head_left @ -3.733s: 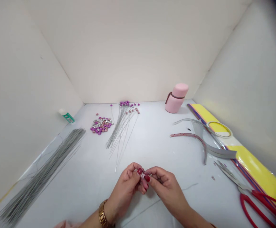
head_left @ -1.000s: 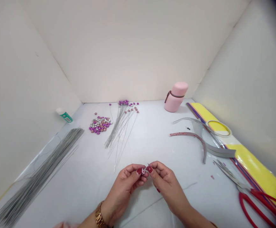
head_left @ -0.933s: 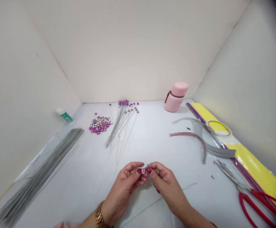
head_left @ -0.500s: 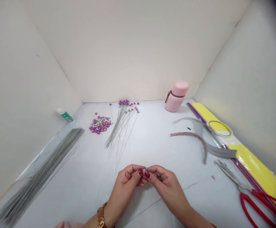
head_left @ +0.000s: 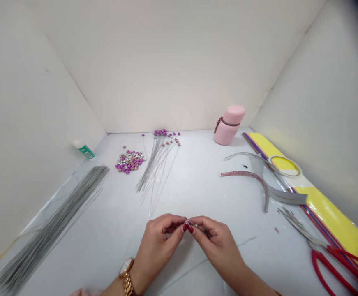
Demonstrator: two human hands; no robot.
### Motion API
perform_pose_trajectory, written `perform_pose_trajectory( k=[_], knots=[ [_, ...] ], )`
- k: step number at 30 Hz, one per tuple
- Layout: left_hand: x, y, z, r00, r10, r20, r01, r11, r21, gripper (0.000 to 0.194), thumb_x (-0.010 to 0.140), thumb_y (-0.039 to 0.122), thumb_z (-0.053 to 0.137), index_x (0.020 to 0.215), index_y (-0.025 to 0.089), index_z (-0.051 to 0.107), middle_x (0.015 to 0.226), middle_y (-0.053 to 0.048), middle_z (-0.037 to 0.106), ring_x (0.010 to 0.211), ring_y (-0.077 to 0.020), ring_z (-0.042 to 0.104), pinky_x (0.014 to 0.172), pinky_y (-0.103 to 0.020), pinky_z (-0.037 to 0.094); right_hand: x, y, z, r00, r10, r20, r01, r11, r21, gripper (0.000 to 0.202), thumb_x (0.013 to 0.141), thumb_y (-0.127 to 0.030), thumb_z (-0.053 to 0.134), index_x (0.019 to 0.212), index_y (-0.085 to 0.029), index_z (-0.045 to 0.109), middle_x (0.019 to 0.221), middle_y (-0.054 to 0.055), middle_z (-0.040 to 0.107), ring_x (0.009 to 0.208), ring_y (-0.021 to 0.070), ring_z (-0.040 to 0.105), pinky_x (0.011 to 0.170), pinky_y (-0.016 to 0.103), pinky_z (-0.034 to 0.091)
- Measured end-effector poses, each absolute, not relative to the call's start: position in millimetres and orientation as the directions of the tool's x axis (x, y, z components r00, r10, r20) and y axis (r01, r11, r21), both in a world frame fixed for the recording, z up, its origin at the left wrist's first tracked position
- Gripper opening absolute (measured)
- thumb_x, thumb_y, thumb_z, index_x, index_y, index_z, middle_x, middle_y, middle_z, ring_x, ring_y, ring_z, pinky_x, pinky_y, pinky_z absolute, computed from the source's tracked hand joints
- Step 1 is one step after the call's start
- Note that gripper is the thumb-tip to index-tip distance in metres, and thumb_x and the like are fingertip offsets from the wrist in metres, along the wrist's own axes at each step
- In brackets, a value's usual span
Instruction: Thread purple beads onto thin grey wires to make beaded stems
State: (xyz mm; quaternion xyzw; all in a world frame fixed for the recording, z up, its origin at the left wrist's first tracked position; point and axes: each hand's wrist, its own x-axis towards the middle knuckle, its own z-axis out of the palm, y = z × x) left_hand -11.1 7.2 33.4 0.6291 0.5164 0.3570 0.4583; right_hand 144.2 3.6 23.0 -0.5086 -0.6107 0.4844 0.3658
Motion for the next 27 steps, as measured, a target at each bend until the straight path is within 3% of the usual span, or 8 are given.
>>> perform_pose_trajectory(
  k=[6,12,15,18,22,27],
  knots=[
    [-9,5,29,0.211,0.977,0.041,0.401,-0.124,0.908,0.013,0.075,0.015,0.052,0.081,0.016,0.063,0.075,-0.004,0.067,0.066,-0.0124,0.062,0.063,-0.02,0.05,143,0,23,-0.219,0.976,-0.009,0.323,0.063,-0.944,0.019,0.08,-0.027,0.048,0.085,-0.015,0.063,0.059,0.001,0.057,0.056,0.0141,0.055,0.051,0.022,0.042],
    [-7,2,23,0.205,0.956,0.212,0.484,-0.287,0.826,0.011,0.073,0.013,0.052,0.074,0.017,0.062,0.072,-0.004,0.066,0.067,-0.0143,0.06,0.065,-0.025,0.047,140,-5,15,-0.173,0.975,0.14,0.373,0.197,-0.907,0.015,0.079,-0.019,0.048,0.087,-0.016,0.06,0.068,0.002,0.063,0.056,0.0123,0.056,0.054,0.021,0.043],
    [-8,5,25,0.205,0.978,0.039,0.27,-0.095,0.958,0.013,0.077,0.019,0.052,0.083,0.017,0.062,0.08,-0.005,0.066,0.074,-0.0151,0.06,0.068,-0.025,0.047,141,-3,18,-0.154,0.979,0.131,0.347,0.177,-0.921,0.014,0.079,-0.019,0.048,0.086,-0.017,0.06,0.068,0.001,0.063,0.057,0.0122,0.056,0.054,0.02,0.043],
    [-9,9,27,0.23,0.961,-0.152,0.023,0.151,0.988,0.016,0.077,0.026,0.053,0.084,0.015,0.063,0.076,-0.005,0.066,0.073,-0.0147,0.059,0.067,-0.025,0.047,144,1,24,-0.177,0.98,0.09,0.294,0.14,-0.945,0.015,0.08,-0.022,0.048,0.086,-0.018,0.061,0.07,0.002,0.064,0.061,0.0129,0.058,0.055,0.02,0.044],
    [-7,11,24,0.221,0.933,-0.286,-0.168,0.325,0.931,0.014,0.073,0.026,0.06,0.078,0.013,0.064,0.066,-0.002,0.065,0.065,-0.0116,0.056,0.062,-0.021,0.043,144,1,24,-0.212,0.975,0.066,0.276,0.125,-0.953,0.016,0.081,-0.022,0.047,0.088,-0.018,0.061,0.076,0.003,0.065,0.065,0.0142,0.06,0.058,0.021,0.045],
    [0,7,15,0.251,0.864,-0.436,-0.483,0.502,0.718,0.015,0.07,0.02,0.064,0.083,0.013,0.062,0.074,-0.003,0.065,0.068,-0.0093,0.057,0.067,-0.02,0.042,143,-3,16,-0.21,0.973,0.095,0.331,0.162,-0.93,0.014,0.081,-0.021,0.046,0.091,-0.019,0.056,0.073,0.002,0.061,0.064,0.0138,0.057,0.059,0.022,0.044]
  ],
)
